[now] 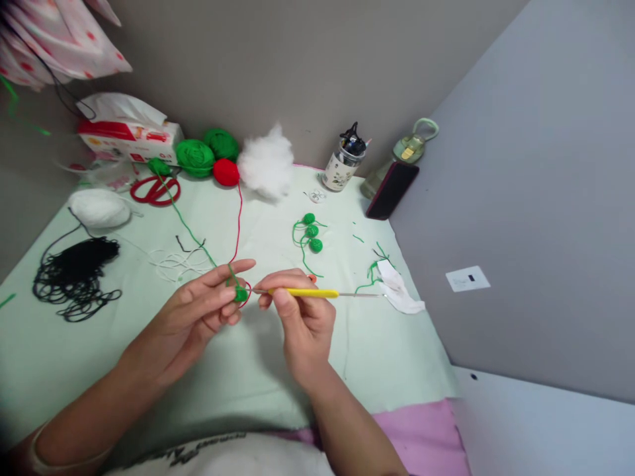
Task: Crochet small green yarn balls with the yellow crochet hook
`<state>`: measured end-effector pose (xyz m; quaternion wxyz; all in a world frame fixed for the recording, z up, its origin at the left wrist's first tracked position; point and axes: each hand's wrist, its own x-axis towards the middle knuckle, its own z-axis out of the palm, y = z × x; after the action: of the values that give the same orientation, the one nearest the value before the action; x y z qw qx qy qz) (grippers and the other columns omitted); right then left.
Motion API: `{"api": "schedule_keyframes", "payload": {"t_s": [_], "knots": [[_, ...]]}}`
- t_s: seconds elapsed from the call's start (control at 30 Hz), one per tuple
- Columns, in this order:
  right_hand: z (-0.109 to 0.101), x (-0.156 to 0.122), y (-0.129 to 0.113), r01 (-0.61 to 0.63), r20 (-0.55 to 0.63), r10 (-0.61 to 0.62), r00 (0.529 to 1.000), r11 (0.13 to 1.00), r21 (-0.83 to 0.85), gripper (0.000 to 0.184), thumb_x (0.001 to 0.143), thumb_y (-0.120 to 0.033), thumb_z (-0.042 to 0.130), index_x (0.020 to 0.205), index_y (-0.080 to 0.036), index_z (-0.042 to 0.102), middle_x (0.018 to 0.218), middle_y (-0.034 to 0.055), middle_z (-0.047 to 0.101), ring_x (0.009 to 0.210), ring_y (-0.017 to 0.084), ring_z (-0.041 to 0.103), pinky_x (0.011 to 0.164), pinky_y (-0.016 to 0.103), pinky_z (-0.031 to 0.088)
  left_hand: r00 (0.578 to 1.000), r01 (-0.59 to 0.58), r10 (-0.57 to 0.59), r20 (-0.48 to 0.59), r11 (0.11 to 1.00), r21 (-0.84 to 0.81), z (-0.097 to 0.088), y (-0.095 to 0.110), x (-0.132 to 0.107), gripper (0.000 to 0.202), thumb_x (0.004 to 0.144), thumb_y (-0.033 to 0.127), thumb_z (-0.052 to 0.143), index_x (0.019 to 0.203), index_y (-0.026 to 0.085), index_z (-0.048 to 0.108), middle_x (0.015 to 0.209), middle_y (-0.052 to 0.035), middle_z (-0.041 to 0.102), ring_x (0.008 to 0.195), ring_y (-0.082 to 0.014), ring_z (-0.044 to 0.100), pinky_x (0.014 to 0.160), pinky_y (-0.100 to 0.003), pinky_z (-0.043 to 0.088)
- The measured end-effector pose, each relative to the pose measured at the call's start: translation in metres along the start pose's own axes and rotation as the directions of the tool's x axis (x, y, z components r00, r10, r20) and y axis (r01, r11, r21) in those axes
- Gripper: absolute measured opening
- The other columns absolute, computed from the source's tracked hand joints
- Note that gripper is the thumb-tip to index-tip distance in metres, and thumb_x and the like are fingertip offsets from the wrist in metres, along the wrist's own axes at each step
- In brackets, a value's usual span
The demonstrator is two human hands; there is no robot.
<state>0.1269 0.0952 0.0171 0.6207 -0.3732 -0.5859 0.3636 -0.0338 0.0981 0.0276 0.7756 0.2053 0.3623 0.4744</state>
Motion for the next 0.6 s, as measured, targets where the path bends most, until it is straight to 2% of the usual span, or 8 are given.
{"api": "schedule_keyframes", "payload": {"t_s": [0.1,0.17,0.27,0.33,0.4,0.47,0.53,0.6], "knots": [[0.004,0.002,0.001,-0.023,0.030,0.023,0.999,1.000,-0.021,0.019,0.101,-0.020,0.060,0.102,-0.025,0.078,0.095,0.0049,0.076,0.080,0.017,0.068,0.067,0.032,0.058,0.999,-0.048,0.047,0.011,0.995,0.083,0.003,-0.002,-0.002,0.026,0.083,0.023,0.082,0.109,0.027,0.083,0.080,0.0023,0.065,0.066,-0.0076,0.054,0.064,-0.019,0.049],[0.005,0.002,0.001,-0.035,0.025,0.036,0.999,0.998,-0.047,0.020,0.101,-0.019,0.059,0.104,-0.025,0.078,0.095,0.0041,0.077,0.077,0.016,0.068,0.068,0.031,0.059,0.997,-0.072,0.073,-0.004,0.989,0.131,0.004,-0.004,-0.003,0.025,0.084,0.024,0.082,0.108,0.028,0.083,0.083,0.0017,0.067,0.069,-0.0087,0.056,0.066,-0.020,0.049],[0.005,-0.001,0.001,-0.013,0.036,0.016,0.999,0.996,-0.086,0.023,0.101,-0.017,0.058,0.106,-0.027,0.078,0.093,0.0032,0.076,0.076,0.016,0.068,0.067,0.031,0.059,0.994,-0.099,0.106,-0.038,0.983,0.157,0.005,-0.006,-0.005,0.030,0.082,0.026,0.084,0.112,0.030,0.082,0.086,0.0025,0.068,0.070,-0.0083,0.056,0.067,-0.019,0.049],[0.005,-0.005,0.002,0.100,0.089,-0.084,0.993,0.974,-0.205,0.027,0.100,-0.013,0.059,0.112,-0.029,0.077,0.100,0.0043,0.076,0.087,0.018,0.071,0.071,0.032,0.061,0.992,-0.106,0.114,-0.054,0.985,0.139,0.005,-0.008,-0.005,0.034,0.082,0.026,0.085,0.115,0.030,0.081,0.084,0.0036,0.067,0.067,-0.0070,0.056,0.065,-0.018,0.048],[0.004,-0.008,0.004,0.275,0.175,-0.223,0.959,0.882,-0.383,0.034,0.097,-0.009,0.061,0.119,-0.031,0.075,0.111,0.0063,0.076,0.098,0.021,0.072,0.079,0.035,0.062,0.996,-0.076,0.080,-0.048,0.994,0.079,0.005,-0.008,-0.004,0.035,0.084,0.027,0.084,0.118,0.029,0.080,0.079,0.0040,0.065,0.064,-0.0057,0.054,0.063,-0.016,0.047],[0.002,-0.010,0.004,0.379,0.231,-0.303,0.925,0.800,-0.465,0.039,0.096,-0.006,0.061,0.124,-0.031,0.074,0.116,0.0076,0.075,0.101,0.022,0.072,0.083,0.037,0.061,1.000,0.007,-0.007,-0.013,1.000,-0.014,0.003,-0.007,-0.003,0.034,0.084,0.028,0.084,0.118,0.026,0.080,0.077,0.0037,0.062,0.060,-0.0042,0.051,0.059,-0.015,0.046],[-0.001,-0.008,0.003,0.307,0.161,-0.264,0.951,0.863,-0.401,0.037,0.097,-0.007,0.059,0.121,-0.030,0.075,0.109,0.0068,0.076,0.097,0.021,0.072,0.081,0.037,0.060,0.997,0.078,-0.078,0.007,0.993,-0.092,0.001,-0.005,-0.001,0.032,0.082,0.026,0.085,0.114,0.021,0.082,0.075,0.0042,0.059,0.056,-0.0023,0.046,0.054,-0.013,0.045],[-0.004,-0.003,0.001,0.112,0.028,-0.109,0.994,0.973,-0.202,0.030,0.100,-0.011,0.057,0.112,-0.029,0.077,0.098,0.0046,0.076,0.085,0.018,0.069,0.073,0.035,0.058,0.997,0.069,-0.071,-0.016,0.991,-0.110,-0.001,-0.003,0.001,0.028,0.080,0.022,0.086,0.107,0.019,0.084,0.072,0.0053,0.055,0.054,-0.0012,0.044,0.052,-0.012,0.044]]}}
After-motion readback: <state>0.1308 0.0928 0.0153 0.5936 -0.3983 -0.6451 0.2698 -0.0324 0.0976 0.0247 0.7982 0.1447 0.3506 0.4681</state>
